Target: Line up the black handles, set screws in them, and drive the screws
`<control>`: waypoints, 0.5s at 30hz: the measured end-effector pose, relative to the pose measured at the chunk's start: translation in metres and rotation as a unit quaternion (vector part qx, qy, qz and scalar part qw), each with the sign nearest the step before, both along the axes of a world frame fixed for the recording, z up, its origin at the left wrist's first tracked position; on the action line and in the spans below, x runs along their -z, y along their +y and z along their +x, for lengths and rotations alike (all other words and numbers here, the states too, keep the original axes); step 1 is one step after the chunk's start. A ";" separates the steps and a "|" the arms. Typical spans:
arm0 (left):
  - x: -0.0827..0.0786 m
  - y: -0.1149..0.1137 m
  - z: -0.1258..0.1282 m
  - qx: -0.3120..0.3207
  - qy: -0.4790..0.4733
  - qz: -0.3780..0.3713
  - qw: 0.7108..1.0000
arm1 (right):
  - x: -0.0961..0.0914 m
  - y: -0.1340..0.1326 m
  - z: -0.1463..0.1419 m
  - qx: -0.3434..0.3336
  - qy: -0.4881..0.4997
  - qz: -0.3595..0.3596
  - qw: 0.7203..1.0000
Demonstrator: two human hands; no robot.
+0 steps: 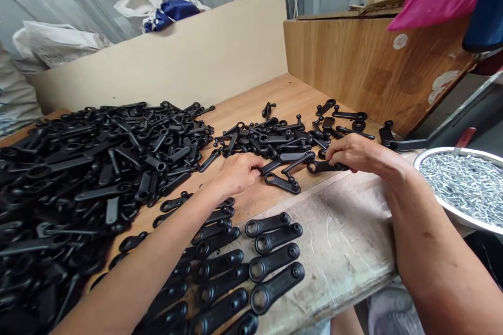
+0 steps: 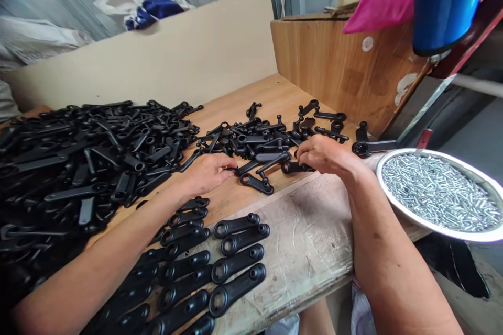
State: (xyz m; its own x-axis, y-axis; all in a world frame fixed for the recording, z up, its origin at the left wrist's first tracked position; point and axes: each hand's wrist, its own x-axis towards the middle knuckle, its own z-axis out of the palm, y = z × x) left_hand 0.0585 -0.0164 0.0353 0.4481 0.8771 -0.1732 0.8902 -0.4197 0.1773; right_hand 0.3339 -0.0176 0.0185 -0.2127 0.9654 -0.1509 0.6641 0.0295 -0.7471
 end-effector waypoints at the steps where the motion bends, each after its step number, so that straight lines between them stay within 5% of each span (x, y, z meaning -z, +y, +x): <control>1: 0.001 0.003 0.004 0.013 0.012 0.009 1.000 | -0.003 -0.002 0.003 0.015 0.027 0.002 1.000; 5: 0.007 0.001 0.024 0.084 0.065 0.020 0.994 | -0.017 -0.013 -0.006 -0.063 0.146 -0.050 0.986; 9: 0.012 -0.004 0.035 0.129 0.114 0.015 0.985 | -0.009 -0.020 -0.042 -0.202 0.107 -0.137 0.964; 15: 0.007 -0.005 0.025 0.117 0.168 -0.001 0.979 | 0.028 -0.020 -0.085 -0.171 0.067 -0.075 0.980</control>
